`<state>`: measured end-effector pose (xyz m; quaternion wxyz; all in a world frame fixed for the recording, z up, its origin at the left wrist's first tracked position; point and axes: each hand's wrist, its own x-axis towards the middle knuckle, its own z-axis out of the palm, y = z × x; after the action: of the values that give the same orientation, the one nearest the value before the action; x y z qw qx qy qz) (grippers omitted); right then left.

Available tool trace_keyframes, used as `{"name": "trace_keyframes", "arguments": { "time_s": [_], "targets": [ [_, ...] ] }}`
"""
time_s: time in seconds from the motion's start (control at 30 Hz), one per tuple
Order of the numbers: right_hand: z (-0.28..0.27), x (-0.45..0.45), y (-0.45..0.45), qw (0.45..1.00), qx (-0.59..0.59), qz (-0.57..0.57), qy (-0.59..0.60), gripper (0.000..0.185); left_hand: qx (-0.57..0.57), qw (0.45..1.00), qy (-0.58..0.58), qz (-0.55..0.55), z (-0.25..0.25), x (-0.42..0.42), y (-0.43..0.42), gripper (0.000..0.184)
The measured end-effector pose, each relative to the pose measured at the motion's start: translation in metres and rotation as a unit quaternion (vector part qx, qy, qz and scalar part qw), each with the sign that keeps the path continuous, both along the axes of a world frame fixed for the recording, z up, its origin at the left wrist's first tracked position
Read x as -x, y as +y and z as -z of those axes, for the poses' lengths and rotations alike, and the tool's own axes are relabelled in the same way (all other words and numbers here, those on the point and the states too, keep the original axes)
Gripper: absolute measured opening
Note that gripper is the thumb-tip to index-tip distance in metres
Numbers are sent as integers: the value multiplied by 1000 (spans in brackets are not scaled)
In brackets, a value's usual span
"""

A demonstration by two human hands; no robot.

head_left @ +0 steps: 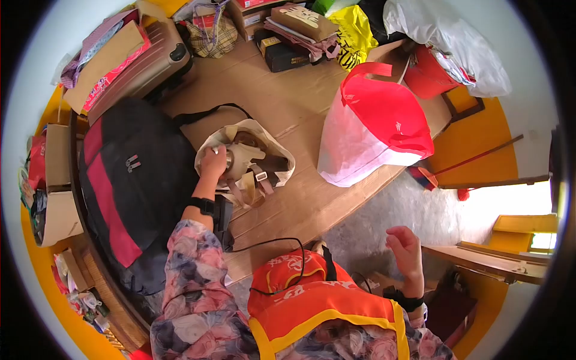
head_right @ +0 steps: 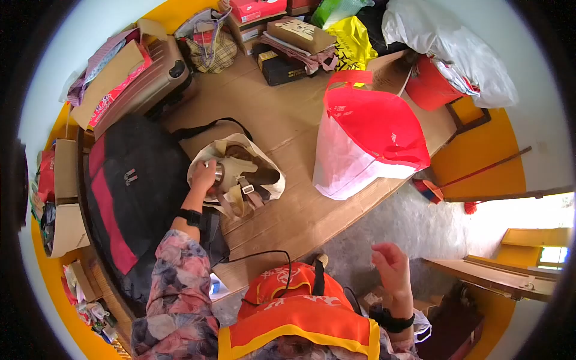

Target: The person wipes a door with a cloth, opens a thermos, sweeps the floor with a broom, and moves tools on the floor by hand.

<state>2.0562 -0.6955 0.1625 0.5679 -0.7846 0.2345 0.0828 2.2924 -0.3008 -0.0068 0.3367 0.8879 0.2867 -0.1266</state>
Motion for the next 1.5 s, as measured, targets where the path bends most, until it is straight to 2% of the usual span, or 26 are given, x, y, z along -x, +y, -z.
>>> {"name": "trace_keyframes", "arguments": {
  "time_s": [0.03, 0.1, 0.17, 0.2, 0.4, 0.47, 0.53, 0.57, 0.6, 0.67, 0.7, 0.77, 0.83, 1.0, 1.07, 1.13, 1.2, 1.23, 1.3, 1.37, 1.5],
  "targets": [
    [-1, 0, 0, 1000, 17, -3, 7, 12, -29, 998, 23, 49, -12, 1, -1, 60],
    [1, 1, -3, 1000, 13, 2, 8, 12, -32, 995, 65, 72, -33, 3, -5, 55],
    [3, 1, -4, 1000, 8, 5, 5, 12, -95, 984, 51, 145, -43, 8, -3, 50],
    [3, 1, -4, 1000, 7, 6, 7, 12, -123, 978, 39, 162, -64, 12, -11, 45],
    [4, 7, -14, 1000, 4, 8, 4, 13, -184, 959, -32, 212, -85, 30, -26, 39],
    [7, 16, -23, 999, 11, 48, 1, 14, -146, 939, -164, 265, -77, 38, -27, 34],
    [10, 28, -36, 999, 37, 29, -19, 16, -75, 931, -206, 293, -79, 44, -44, 28],
    [8, 35, -44, 997, 46, 63, -22, 16, 46, 940, -198, 272, -52, 44, -43, 27],
    [6, 40, -52, 997, 61, 54, -12, 16, 17, 937, -169, 304, -96, 59, -77, 26],
    [0, 51, -73, 995, 91, 52, 1, 16, 54, 929, -101, 351, -113, 74, -112, 26],
    [1, 60, -85, 993, 92, 75, -2, 16, 102, 924, -76, 359, -107, 80, -126, 25],
    [12, 80, -111, 991, 80, 104, -26, 16, 109, 887, -123, 432, -103, 95, -162, 23],
    [18, 101, -137, 987, 83, 132, -31, 16, 143, 875, -85, 455, -109, 111, -205, 23],
    [45, 174, -212, 982, 109, 155, -28, 19, 140, 839, -8, 525, -98, 148, -318, 22],
    [54, 207, -244, 973, 102, 205, -27, 19, 136, 811, -11, 569, -74, 155, -366, 22],
    [45, 237, -266, 965, 90, 244, -19, 19, 132, 779, 9, 613, -91, 170, -417, 24],
    [30, 262, -290, 942, 65, 325, 42, 18, 163, 749, 6, 642, -99, 182, -475, 24],
    [37, 277, -302, 938, 65, 338, 39, 18, 197, 726, 6, 659, -101, 185, -502, 25],
    [55, 306, -318, 908, 58, 415, 4, 18, 171, 693, -1, 701, -108, 185, -555, 26],
    [47, 317, -326, 895, 68, 441, -14, 17, 152, 666, -6, 730, -112, 183, -605, 26],
    [63, 334, -338, 860, 25, 509, -21, 17, 228, 606, 9, 762, -88, 157, -720, 25]
  ]
}}
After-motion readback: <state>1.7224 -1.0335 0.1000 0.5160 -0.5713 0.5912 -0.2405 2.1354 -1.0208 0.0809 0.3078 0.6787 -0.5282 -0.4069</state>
